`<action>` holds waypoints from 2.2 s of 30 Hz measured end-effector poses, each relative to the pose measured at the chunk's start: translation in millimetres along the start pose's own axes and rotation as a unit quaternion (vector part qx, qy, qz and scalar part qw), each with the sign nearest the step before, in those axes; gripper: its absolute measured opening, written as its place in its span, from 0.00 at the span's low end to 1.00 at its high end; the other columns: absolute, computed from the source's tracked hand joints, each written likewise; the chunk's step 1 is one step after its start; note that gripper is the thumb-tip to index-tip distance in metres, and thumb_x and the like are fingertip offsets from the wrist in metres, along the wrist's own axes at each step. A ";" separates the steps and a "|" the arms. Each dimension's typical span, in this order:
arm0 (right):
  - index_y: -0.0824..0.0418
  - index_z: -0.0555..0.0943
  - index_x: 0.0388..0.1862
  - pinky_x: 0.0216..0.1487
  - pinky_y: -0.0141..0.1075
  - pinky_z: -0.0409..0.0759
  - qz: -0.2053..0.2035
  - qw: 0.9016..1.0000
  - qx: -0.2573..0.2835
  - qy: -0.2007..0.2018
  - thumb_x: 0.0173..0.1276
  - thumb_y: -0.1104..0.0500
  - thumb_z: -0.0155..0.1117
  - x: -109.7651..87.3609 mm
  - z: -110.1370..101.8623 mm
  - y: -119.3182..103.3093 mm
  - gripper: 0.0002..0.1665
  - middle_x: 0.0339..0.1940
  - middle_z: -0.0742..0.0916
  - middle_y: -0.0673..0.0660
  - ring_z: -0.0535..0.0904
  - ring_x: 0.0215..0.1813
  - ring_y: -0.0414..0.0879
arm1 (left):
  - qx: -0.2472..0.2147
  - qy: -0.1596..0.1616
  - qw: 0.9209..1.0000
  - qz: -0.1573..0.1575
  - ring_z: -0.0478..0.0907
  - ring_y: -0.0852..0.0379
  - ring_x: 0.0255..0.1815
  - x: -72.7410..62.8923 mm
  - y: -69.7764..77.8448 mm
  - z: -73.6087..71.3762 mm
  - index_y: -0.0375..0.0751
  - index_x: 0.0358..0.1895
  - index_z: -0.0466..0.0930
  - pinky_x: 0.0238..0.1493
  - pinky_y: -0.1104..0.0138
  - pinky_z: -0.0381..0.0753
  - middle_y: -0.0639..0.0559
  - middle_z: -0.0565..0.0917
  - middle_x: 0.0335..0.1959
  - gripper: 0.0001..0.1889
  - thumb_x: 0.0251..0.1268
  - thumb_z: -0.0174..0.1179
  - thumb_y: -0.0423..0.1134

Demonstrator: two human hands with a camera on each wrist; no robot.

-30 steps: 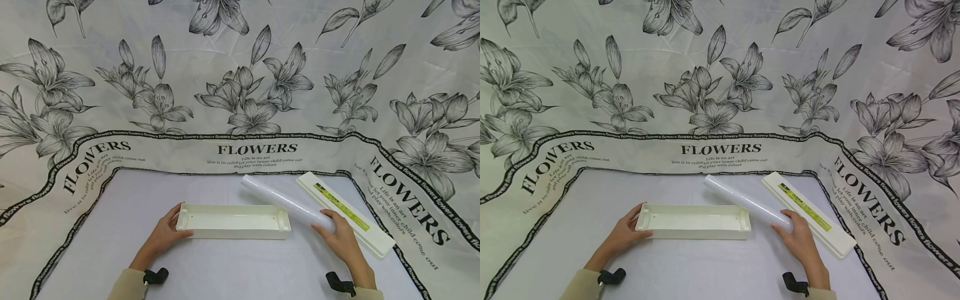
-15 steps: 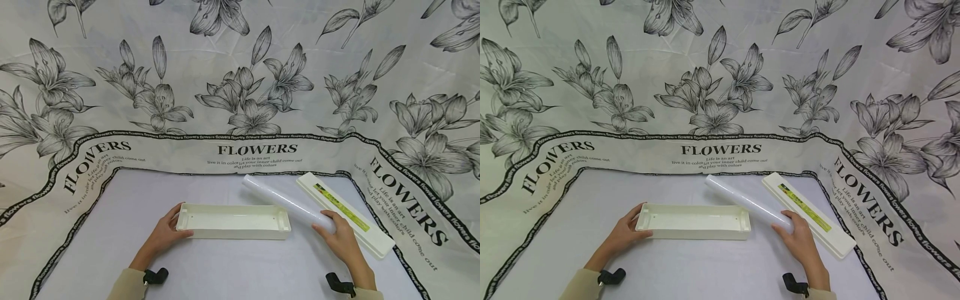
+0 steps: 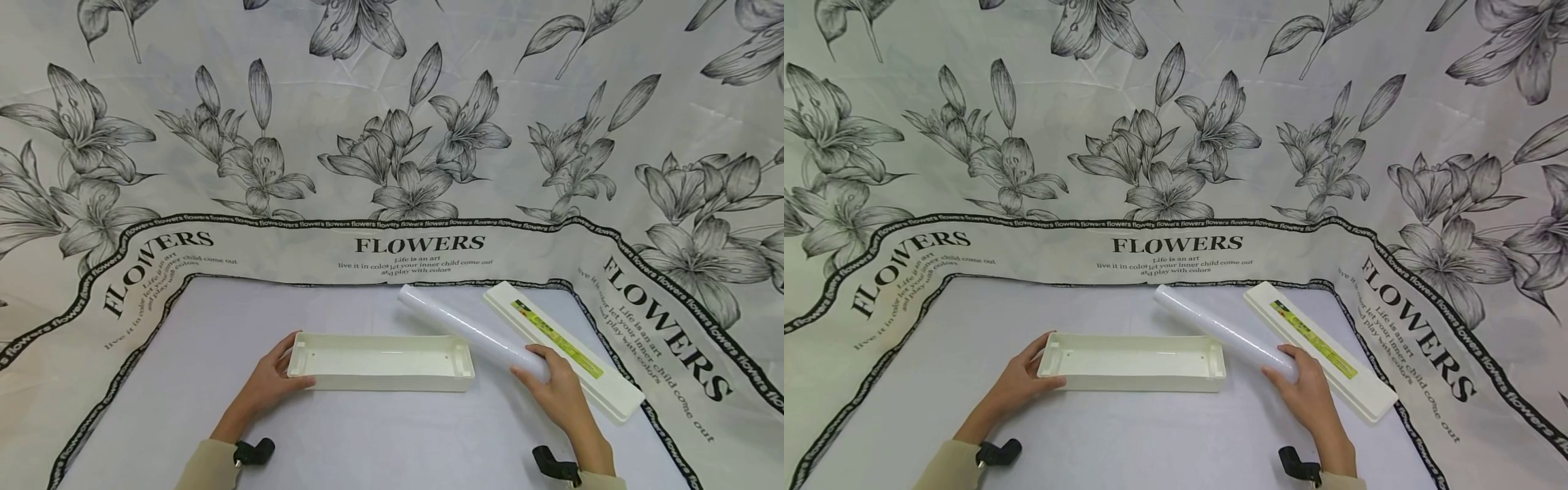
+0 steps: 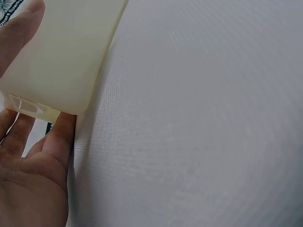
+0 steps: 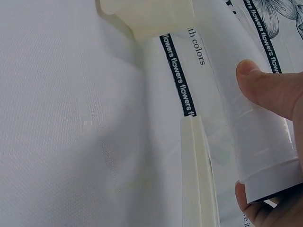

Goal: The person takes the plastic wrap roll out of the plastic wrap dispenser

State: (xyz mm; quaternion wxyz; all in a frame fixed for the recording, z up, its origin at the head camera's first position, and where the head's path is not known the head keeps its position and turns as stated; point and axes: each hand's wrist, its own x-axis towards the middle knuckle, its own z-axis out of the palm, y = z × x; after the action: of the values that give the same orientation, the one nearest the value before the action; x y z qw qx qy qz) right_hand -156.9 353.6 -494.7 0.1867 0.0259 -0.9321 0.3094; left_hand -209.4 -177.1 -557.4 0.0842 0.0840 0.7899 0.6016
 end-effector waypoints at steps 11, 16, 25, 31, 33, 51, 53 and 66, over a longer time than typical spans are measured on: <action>0.67 0.76 0.62 0.51 0.63 0.77 0.015 1.000 -0.002 0.004 0.64 0.54 0.78 -3.8 -0.1 5.9 0.33 0.59 0.82 0.74 0.79 0.58 0.69 | 0.004 0.004 1.000 -0.006 0.59 0.41 0.81 -0.7 0.7 1.0 0.50 0.84 0.51 0.64 0.65 0.79 0.43 0.57 0.83 0.60 0.49 0.82 0.43; 0.67 0.76 0.62 0.55 0.64 0.74 0.028 1.000 -0.001 0.014 0.63 0.54 0.79 -6.9 -1.6 9.1 0.33 0.60 0.82 0.74 0.77 0.61 0.71 | 0.007 0.003 1.000 -0.010 0.59 0.41 0.82 -1.0 0.9 0.9 0.51 0.84 0.51 0.66 0.61 0.78 0.43 0.58 0.83 0.60 0.50 0.82 0.44; 0.67 0.76 0.61 0.54 0.61 0.74 0.045 0.998 -0.001 0.032 0.63 0.55 0.79 -9.0 -5.1 11.9 0.33 0.59 0.82 0.74 0.78 0.59 0.69 | 0.008 0.001 1.000 -0.003 0.59 0.40 0.82 -0.4 -1.7 0.3 0.51 0.84 0.51 0.65 0.63 0.79 0.42 0.57 0.83 0.60 0.50 0.82 0.45; 0.67 0.76 0.62 0.55 0.61 0.73 0.053 0.998 0.004 0.027 0.63 0.56 0.78 -9.6 -5.2 12.8 0.33 0.60 0.81 0.74 0.77 0.60 0.69 | 0.012 0.003 1.000 0.000 0.59 0.40 0.82 0.3 -2.2 -0.2 0.51 0.84 0.51 0.66 0.61 0.78 0.42 0.58 0.83 0.59 0.50 0.82 0.45; 0.67 0.76 0.62 0.56 0.61 0.73 0.054 0.998 0.006 0.027 0.63 0.56 0.78 -9.5 -4.9 13.3 0.33 0.61 0.81 0.74 0.77 0.61 0.69 | 0.013 0.004 1.000 0.000 0.59 0.40 0.82 0.7 -1.7 0.1 0.51 0.84 0.51 0.66 0.60 0.78 0.42 0.58 0.83 0.59 0.50 0.82 0.45; 0.67 0.77 0.62 0.50 0.51 0.73 0.066 0.997 -0.016 0.035 0.62 0.53 0.80 -16.1 -6.7 19.5 0.35 0.60 0.83 0.72 0.80 0.58 0.65 | 0.000 -0.003 1.000 0.002 0.59 0.40 0.82 0.2 -1.8 0.3 0.51 0.84 0.50 0.66 0.64 0.78 0.42 0.57 0.84 0.59 0.51 0.82 0.43; 0.67 0.76 0.63 0.51 0.53 0.74 0.067 0.997 -0.015 0.035 0.62 0.54 0.80 -17.1 -7.2 20.8 0.35 0.60 0.83 0.73 0.80 0.58 0.66 | 0.002 -0.003 1.000 0.001 0.59 0.40 0.82 0.1 -1.8 0.3 0.51 0.84 0.50 0.66 0.63 0.78 0.43 0.57 0.84 0.59 0.51 0.82 0.44; 0.68 0.75 0.64 0.53 0.62 0.75 0.089 0.996 -0.017 0.018 0.64 0.53 0.78 -23.2 -10.4 30.6 0.36 0.61 0.81 0.76 0.78 0.59 0.70 | 0.004 -0.002 1.000 -0.003 0.59 0.41 0.82 0.0 0.5 0.3 0.51 0.84 0.50 0.66 0.64 0.77 0.43 0.57 0.83 0.60 0.51 0.82 0.44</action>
State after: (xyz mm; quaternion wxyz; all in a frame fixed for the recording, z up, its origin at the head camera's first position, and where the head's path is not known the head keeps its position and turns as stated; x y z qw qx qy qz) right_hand -136.9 382.9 -512.9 0.1758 -0.0658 -0.9322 0.3096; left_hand -209.4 -176.7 -557.0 0.0877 0.0834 0.7922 0.5981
